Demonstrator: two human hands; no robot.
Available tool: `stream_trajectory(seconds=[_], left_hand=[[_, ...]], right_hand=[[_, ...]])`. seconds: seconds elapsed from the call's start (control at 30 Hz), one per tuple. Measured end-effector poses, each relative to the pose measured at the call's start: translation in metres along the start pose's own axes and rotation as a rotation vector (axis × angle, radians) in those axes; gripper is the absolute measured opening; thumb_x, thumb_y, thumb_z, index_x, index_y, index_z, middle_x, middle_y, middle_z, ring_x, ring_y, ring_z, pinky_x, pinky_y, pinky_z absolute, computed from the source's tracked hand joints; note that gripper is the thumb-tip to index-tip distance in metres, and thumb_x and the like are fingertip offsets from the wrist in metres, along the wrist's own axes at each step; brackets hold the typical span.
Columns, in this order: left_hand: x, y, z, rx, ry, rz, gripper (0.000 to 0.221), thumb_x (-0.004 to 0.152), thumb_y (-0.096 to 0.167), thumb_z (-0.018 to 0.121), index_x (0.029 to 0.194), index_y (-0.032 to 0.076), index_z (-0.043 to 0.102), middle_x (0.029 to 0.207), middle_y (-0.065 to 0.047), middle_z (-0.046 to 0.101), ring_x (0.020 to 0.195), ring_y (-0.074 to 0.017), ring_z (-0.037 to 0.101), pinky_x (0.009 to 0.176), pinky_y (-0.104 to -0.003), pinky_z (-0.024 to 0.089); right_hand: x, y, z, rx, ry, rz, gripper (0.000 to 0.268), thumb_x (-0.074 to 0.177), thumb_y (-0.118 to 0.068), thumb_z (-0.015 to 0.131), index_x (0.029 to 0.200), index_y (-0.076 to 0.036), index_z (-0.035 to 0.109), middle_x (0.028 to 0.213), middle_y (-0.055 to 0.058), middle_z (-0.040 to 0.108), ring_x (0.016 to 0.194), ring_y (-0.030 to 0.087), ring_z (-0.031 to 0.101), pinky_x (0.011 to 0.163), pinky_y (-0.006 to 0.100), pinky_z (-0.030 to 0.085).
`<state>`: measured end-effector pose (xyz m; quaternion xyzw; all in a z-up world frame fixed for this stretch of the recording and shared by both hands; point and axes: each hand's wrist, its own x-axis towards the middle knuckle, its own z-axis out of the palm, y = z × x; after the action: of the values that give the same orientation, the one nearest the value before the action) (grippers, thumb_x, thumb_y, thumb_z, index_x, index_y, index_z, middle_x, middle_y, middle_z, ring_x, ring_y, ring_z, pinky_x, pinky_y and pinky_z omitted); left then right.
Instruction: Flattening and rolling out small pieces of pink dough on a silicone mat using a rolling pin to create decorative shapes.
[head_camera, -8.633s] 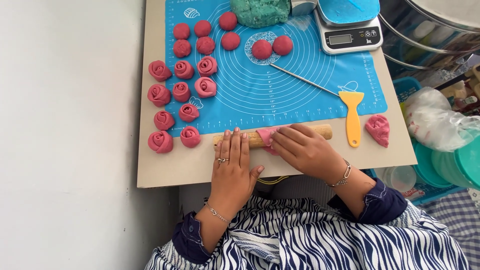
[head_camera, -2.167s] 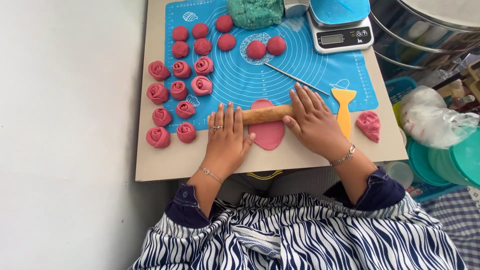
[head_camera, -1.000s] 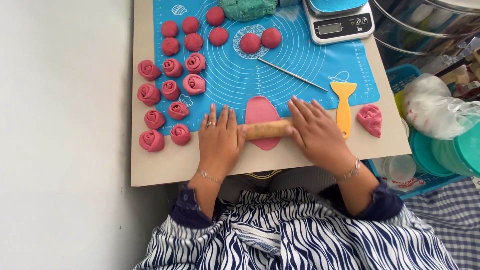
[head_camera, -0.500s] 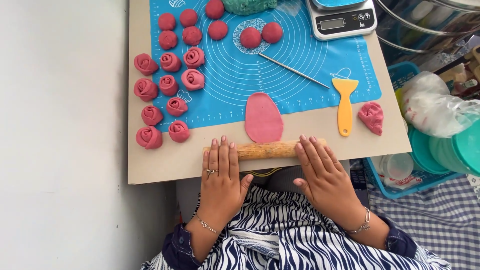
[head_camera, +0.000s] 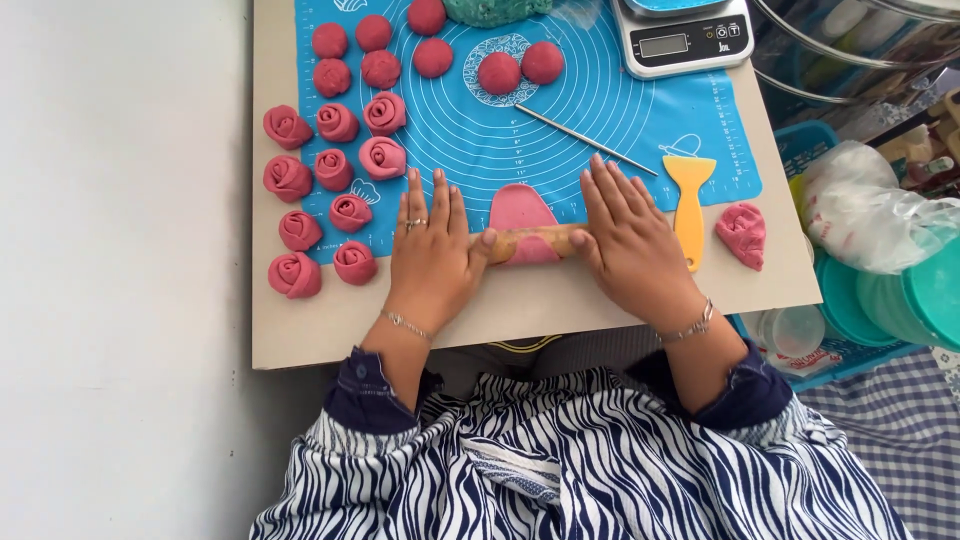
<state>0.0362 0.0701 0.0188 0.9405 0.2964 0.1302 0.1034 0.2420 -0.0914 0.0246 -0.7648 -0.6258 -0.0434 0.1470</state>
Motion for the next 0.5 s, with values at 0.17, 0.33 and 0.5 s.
stream_trajectory(seconds=[0.17, 0.33, 0.5], left_hand=[[0.006, 0.003, -0.01, -0.02, -0.107, -0.056, 0.083, 0.104, 0.059, 0.018, 0.147, -0.008, 0.043, 0.161, -0.029, 0.027, 0.152, -0.047, 0.005, 0.122, -0.055, 0.001], [0.0, 0.006, -0.013, -0.031, -0.13, -0.068, 0.078, 0.105, 0.056, 0.02, 0.146, -0.005, 0.045, 0.16, -0.026, 0.03, 0.152, -0.0451, 0.007, 0.122, -0.054, 0.002], [0.001, 0.008, -0.012, -0.019, -0.144, -0.094, 0.078, 0.105, 0.055, 0.019, 0.145, -0.005, 0.047, 0.16, -0.026, 0.03, 0.153, -0.0435, 0.006, 0.123, -0.053, 0.002]], right_hand=[[0.006, 0.003, -0.001, 0.016, -0.044, 0.02, 0.07, 0.111, -0.051, 0.024, 0.158, -0.003, 0.04, 0.164, 0.021, 0.037, 0.153, 0.034, 0.03, 0.126, 0.045, 0.013], [-0.001, -0.003, -0.006, -0.001, -0.033, -0.018, 0.065, 0.11, -0.052, 0.029, 0.156, -0.011, 0.048, 0.162, 0.017, 0.043, 0.153, 0.033, 0.033, 0.127, 0.046, 0.007], [0.004, -0.022, -0.003, 0.099, 0.108, -0.12, 0.044, 0.101, -0.048, 0.06, 0.131, -0.017, 0.068, 0.143, 0.007, 0.06, 0.138, 0.03, 0.053, 0.122, 0.048, 0.028]])
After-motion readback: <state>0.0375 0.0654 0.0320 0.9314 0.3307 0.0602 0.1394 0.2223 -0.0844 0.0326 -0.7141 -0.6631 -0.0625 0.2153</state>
